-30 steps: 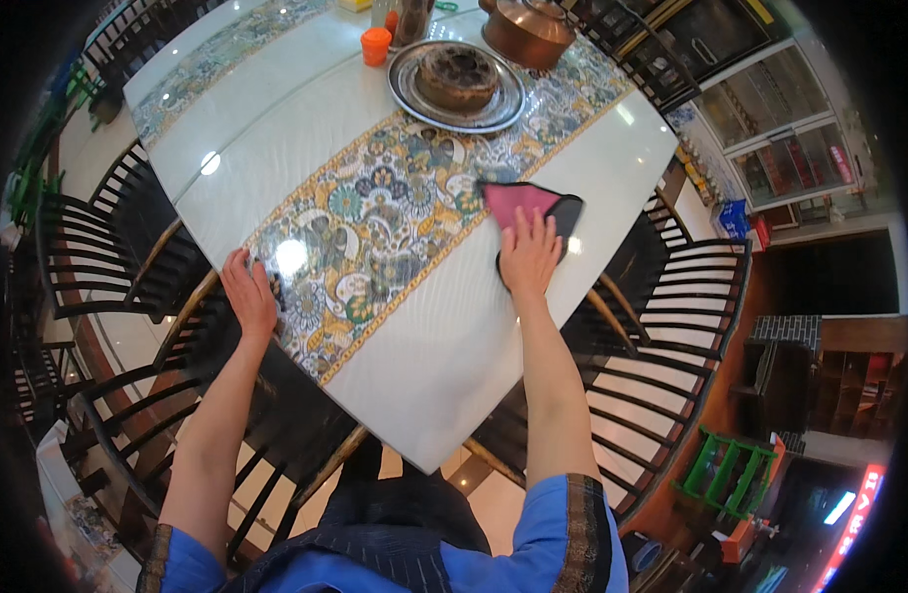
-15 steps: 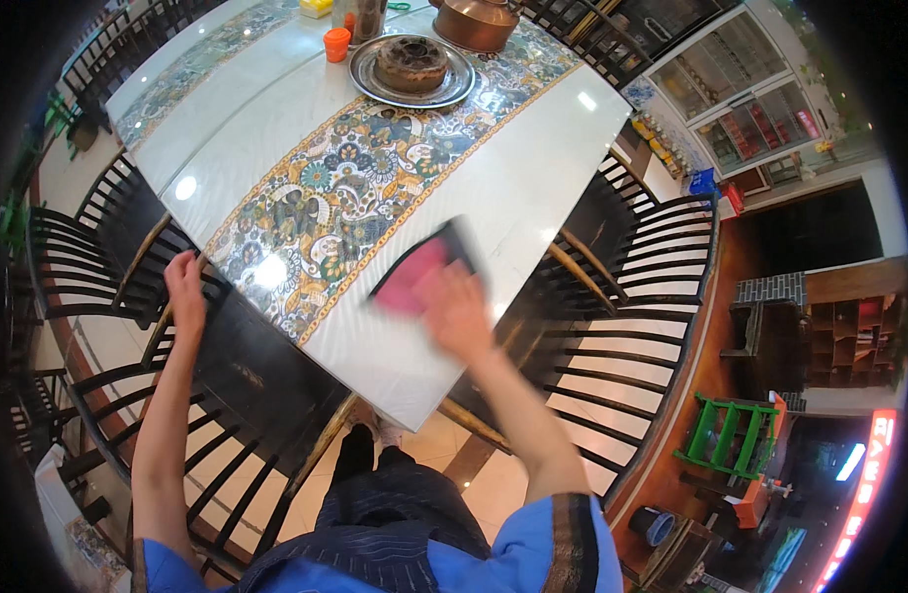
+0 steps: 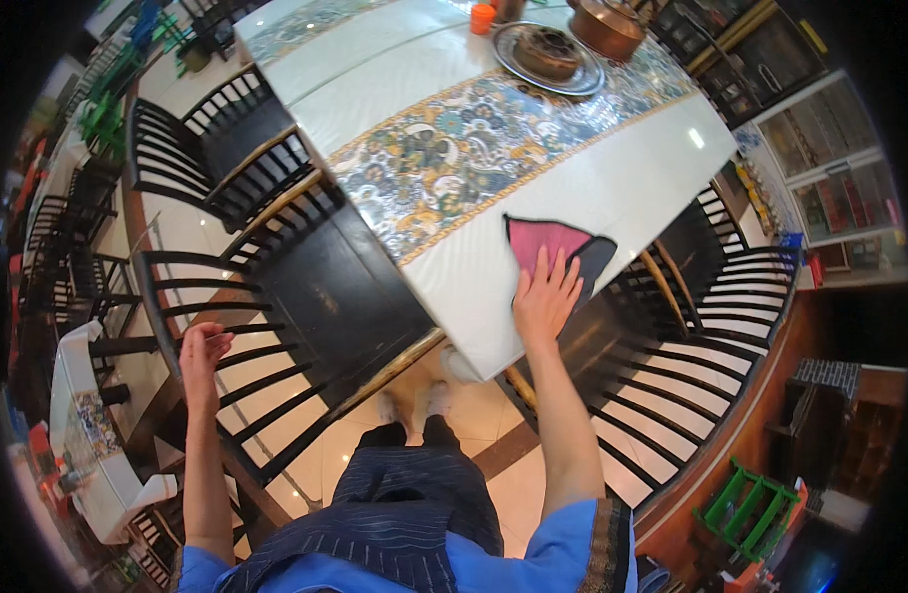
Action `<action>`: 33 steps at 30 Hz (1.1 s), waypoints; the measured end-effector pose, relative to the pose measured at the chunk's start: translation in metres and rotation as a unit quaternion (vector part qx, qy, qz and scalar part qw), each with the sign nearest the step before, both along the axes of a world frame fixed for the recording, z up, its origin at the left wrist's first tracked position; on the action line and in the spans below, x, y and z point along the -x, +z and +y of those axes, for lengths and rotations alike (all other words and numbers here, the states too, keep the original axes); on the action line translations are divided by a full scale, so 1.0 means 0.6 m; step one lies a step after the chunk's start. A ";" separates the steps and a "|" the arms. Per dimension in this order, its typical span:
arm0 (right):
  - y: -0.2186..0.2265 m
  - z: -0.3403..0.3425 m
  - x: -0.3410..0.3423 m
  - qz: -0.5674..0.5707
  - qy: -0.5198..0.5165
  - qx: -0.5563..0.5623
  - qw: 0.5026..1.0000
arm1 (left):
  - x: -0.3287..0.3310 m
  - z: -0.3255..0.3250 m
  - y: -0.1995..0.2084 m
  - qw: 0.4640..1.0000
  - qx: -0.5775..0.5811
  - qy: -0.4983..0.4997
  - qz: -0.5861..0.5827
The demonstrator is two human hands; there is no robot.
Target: The person wipes a dining table surface with a cloth, moving a teapot and other items to clean underneath them. The person also adjusts chairs around the table during the cleaning process.
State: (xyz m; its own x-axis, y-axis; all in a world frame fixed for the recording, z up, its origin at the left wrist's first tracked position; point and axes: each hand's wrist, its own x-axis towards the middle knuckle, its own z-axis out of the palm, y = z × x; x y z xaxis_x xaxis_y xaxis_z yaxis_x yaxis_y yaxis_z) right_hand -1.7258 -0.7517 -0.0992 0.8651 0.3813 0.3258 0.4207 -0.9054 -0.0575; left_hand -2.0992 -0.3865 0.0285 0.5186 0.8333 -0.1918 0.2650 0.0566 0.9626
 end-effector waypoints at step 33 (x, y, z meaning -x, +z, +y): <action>-0.033 0.342 0.137 -0.040 -0.267 0.015 0.963 | 0.243 0.669 0.061 0.988 -0.109 -0.072 -0.085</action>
State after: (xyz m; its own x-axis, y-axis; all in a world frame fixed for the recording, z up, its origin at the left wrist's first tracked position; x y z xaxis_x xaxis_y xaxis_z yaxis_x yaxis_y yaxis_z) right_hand -1.8082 -0.5463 -0.1189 0.9133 -0.1007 0.3946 -0.1029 -0.9946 -0.0155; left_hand -2.2447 0.0149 0.0648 0.6446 0.7598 0.0850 0.0879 -0.1841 0.9790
